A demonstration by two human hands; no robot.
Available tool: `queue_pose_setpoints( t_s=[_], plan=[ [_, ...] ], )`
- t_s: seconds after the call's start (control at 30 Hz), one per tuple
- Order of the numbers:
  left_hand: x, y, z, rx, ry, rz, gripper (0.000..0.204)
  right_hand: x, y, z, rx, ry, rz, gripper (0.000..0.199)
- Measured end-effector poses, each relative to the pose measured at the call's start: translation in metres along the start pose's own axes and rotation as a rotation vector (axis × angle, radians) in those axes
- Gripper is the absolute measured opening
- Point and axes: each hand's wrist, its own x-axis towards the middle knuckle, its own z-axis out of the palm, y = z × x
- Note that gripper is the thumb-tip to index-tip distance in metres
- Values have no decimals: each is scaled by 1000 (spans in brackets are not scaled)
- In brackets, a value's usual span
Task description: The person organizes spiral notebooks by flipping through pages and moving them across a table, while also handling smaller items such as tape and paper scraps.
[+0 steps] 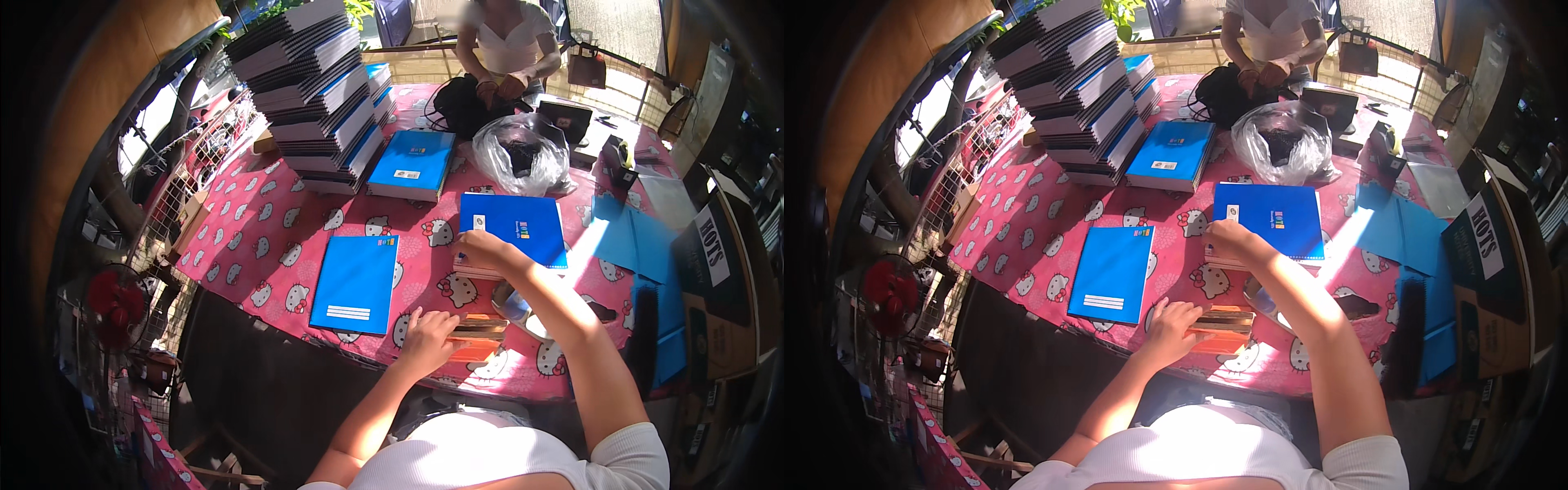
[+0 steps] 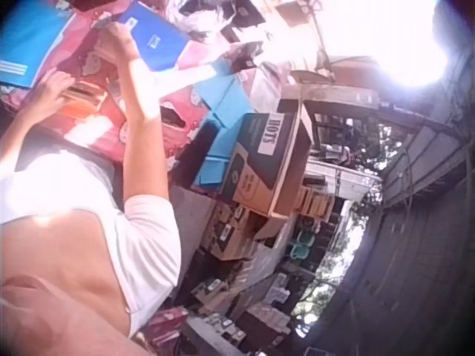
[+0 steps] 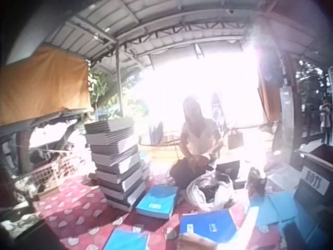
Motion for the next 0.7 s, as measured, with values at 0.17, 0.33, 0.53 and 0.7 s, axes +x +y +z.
queue_pose_setpoints(
  t_s=[0.17, 0.33, 0.53, 0.7],
  plan=[
    [3, 1, -37, -188, -149, -36, 63, 6, -9, 1, -62, -66, 53, 29],
    [22, 0, -96, 114, -153, -84, 70, -3, -9, 15, -157, 141, 68, 13],
    [13, -6, -139, 206, -198, -105, 66, -8, -12, 14, -95, 40, 193, 19],
    [-41, -11, -182, 522, -899, -67, 58, 1, -20, -4, -51, -51, 210, 22]
  ],
)
